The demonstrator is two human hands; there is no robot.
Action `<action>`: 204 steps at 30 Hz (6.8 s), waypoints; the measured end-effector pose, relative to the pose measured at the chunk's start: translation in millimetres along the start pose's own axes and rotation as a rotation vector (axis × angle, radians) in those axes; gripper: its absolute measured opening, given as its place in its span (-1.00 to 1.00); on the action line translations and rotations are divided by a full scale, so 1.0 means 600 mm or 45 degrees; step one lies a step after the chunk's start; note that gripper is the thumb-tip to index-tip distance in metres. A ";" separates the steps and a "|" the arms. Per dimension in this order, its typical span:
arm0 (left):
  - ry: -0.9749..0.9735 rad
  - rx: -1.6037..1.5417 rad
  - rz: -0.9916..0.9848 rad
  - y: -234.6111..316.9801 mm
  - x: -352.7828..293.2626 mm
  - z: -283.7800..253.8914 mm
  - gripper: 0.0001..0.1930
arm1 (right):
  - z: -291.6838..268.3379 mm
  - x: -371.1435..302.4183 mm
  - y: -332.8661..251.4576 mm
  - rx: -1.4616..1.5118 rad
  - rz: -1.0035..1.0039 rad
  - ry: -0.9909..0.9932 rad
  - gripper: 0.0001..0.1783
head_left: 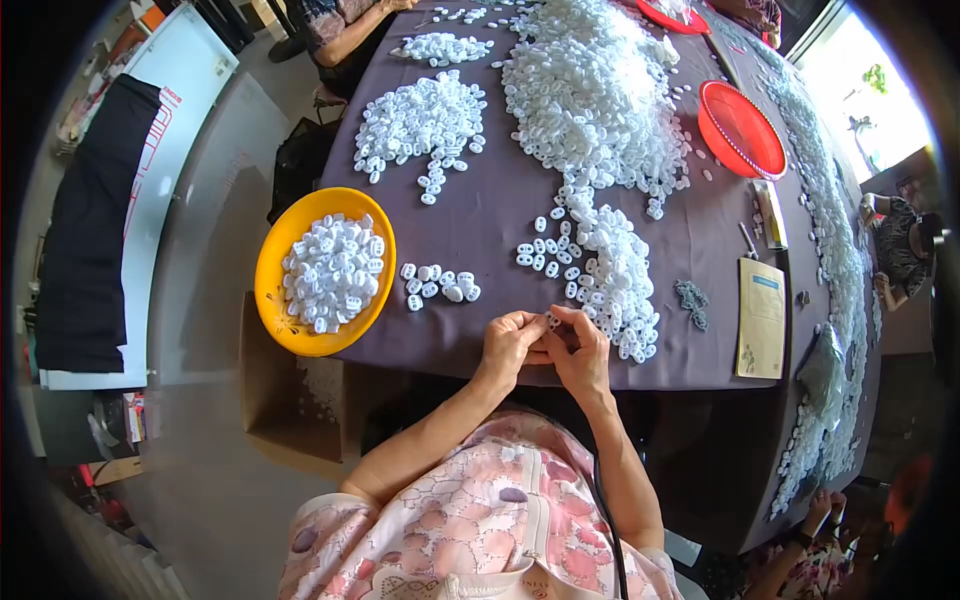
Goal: The person sorts small white plastic parts by hand on a table.
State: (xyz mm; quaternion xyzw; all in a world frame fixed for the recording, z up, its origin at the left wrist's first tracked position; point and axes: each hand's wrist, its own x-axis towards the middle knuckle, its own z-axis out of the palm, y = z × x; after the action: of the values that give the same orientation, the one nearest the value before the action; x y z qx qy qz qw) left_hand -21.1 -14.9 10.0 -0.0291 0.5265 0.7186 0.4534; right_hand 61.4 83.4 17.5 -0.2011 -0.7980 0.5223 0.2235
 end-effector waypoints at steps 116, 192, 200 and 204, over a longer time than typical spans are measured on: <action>-0.093 0.104 -0.159 -0.013 -0.007 0.000 -0.80 | 0.003 -0.024 0.018 -0.336 -0.237 0.059 -0.70; -0.168 0.348 0.108 -0.016 -0.031 0.002 -0.80 | -0.034 -0.029 -0.006 -0.072 0.009 -0.012 -0.89; -0.091 0.615 0.308 -0.011 -0.034 0.002 -0.89 | -0.017 -0.042 0.014 -0.386 -0.363 0.102 -0.87; -0.049 0.599 0.276 -0.009 -0.032 0.007 -0.90 | -0.023 -0.042 0.020 -0.387 -0.342 0.093 -0.87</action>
State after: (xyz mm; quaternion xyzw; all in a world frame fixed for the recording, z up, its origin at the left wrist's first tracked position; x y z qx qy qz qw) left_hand -4.0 -23.6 17.8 0.1474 0.6705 0.6212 0.3778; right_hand 90.8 84.2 7.9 -0.1430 -0.8786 0.3538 0.2870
